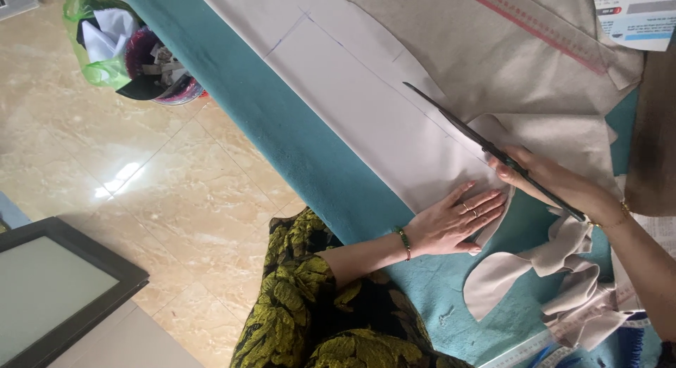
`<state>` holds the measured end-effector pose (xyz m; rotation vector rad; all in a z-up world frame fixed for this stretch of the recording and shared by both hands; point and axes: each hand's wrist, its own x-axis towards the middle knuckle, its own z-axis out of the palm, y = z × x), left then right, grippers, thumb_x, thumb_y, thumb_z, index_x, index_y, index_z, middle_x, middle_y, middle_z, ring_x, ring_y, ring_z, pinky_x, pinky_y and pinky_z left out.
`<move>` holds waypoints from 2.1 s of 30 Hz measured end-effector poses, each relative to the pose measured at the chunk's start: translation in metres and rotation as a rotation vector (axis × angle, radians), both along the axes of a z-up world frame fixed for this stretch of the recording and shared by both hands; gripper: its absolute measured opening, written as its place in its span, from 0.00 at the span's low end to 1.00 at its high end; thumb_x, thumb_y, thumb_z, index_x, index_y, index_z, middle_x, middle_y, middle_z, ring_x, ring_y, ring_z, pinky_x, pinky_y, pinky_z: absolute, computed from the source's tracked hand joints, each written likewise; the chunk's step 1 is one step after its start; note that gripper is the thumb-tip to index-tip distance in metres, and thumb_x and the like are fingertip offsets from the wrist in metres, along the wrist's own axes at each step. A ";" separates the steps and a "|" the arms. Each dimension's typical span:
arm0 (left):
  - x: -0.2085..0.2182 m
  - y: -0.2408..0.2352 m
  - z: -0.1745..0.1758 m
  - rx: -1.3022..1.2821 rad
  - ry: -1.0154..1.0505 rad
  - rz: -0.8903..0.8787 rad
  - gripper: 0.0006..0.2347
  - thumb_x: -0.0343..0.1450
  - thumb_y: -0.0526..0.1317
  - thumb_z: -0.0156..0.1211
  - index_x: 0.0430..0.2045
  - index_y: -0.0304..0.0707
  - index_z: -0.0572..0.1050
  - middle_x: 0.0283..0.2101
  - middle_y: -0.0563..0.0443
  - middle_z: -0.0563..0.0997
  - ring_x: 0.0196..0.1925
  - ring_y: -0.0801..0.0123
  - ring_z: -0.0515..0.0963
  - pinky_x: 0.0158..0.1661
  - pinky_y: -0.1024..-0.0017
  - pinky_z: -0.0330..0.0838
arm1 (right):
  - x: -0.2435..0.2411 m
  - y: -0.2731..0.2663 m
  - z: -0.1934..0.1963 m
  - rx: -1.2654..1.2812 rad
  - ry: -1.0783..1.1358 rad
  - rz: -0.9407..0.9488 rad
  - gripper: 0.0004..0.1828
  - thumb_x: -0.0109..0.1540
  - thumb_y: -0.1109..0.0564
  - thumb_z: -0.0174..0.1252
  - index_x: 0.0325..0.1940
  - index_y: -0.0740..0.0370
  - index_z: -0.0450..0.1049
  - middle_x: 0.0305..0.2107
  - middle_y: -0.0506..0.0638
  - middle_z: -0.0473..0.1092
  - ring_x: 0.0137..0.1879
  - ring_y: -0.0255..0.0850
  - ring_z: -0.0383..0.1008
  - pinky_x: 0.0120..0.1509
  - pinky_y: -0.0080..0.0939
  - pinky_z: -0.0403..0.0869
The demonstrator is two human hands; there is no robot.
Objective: Marking fabric with a pen using a paper pattern and then cutting it with scissors
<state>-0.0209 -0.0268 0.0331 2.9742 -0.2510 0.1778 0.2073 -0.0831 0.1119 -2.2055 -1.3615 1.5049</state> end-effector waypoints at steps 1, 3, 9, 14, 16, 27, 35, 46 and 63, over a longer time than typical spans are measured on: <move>-0.001 0.001 0.001 0.021 0.009 -0.003 0.44 0.73 0.75 0.46 0.75 0.41 0.52 0.78 0.49 0.52 0.80 0.63 0.45 0.77 0.52 0.35 | -0.003 0.007 0.005 0.055 0.049 0.062 0.25 0.68 0.43 0.39 0.66 0.55 0.64 0.58 0.44 0.69 0.67 0.30 0.66 0.77 0.36 0.56; -0.001 0.002 0.003 0.043 0.017 -0.006 0.43 0.74 0.75 0.44 0.75 0.41 0.51 0.79 0.49 0.50 0.80 0.62 0.44 0.77 0.52 0.33 | -0.006 0.012 0.009 0.110 0.098 0.124 0.22 0.71 0.47 0.33 0.64 0.56 0.62 0.56 0.42 0.66 0.66 0.25 0.62 0.81 0.34 0.52; -0.001 0.002 0.002 0.026 0.030 -0.011 0.44 0.73 0.76 0.48 0.75 0.43 0.52 0.78 0.49 0.50 0.80 0.63 0.44 0.77 0.51 0.34 | -0.005 0.020 -0.012 0.092 0.005 -0.048 0.17 0.70 0.45 0.46 0.47 0.56 0.76 0.36 0.39 0.74 0.43 0.30 0.69 0.51 0.37 0.70; -0.002 0.002 0.001 0.016 0.003 -0.005 0.44 0.72 0.76 0.46 0.75 0.41 0.53 0.78 0.48 0.51 0.80 0.62 0.45 0.77 0.52 0.34 | -0.005 0.028 -0.009 0.026 0.157 -0.109 0.21 0.68 0.46 0.46 0.60 0.57 0.70 0.50 0.44 0.73 0.59 0.30 0.70 0.69 0.35 0.66; -0.003 0.003 0.004 0.023 0.000 -0.006 0.44 0.72 0.76 0.46 0.75 0.41 0.53 0.78 0.48 0.51 0.80 0.61 0.45 0.77 0.52 0.35 | -0.007 0.037 -0.016 0.075 0.122 -0.080 0.21 0.67 0.45 0.47 0.59 0.58 0.71 0.47 0.44 0.74 0.54 0.31 0.72 0.64 0.35 0.68; -0.003 0.008 0.007 0.015 -0.022 -0.005 0.40 0.72 0.74 0.45 0.73 0.47 0.56 0.77 0.52 0.55 0.80 0.64 0.49 0.77 0.53 0.39 | -0.016 0.074 -0.005 0.279 0.084 0.119 0.25 0.70 0.50 0.41 0.68 0.62 0.63 0.61 0.47 0.68 0.69 0.31 0.64 0.79 0.35 0.59; 0.000 0.003 -0.001 -0.054 -0.017 -0.062 0.41 0.72 0.73 0.50 0.73 0.46 0.56 0.77 0.52 0.56 0.80 0.63 0.48 0.76 0.49 0.39 | -0.012 0.086 -0.040 0.091 -0.032 0.017 0.19 0.68 0.42 0.48 0.50 0.58 0.73 0.35 0.46 0.72 0.41 0.35 0.69 0.49 0.39 0.70; -0.003 0.009 0.004 -0.018 -0.034 -0.068 0.40 0.74 0.74 0.50 0.73 0.47 0.54 0.77 0.54 0.55 0.79 0.62 0.45 0.77 0.53 0.42 | -0.037 0.134 -0.010 -0.002 0.009 -0.102 0.22 0.68 0.38 0.45 0.48 0.57 0.71 0.30 0.45 0.68 0.33 0.35 0.63 0.37 0.40 0.63; -0.004 0.012 0.003 -0.043 -0.044 -0.110 0.34 0.75 0.69 0.42 0.72 0.50 0.57 0.76 0.56 0.57 0.79 0.62 0.47 0.76 0.54 0.43 | -0.072 0.189 0.028 -0.102 -0.066 -0.158 0.29 0.65 0.31 0.43 0.44 0.58 0.72 0.30 0.45 0.63 0.37 0.38 0.61 0.44 0.41 0.62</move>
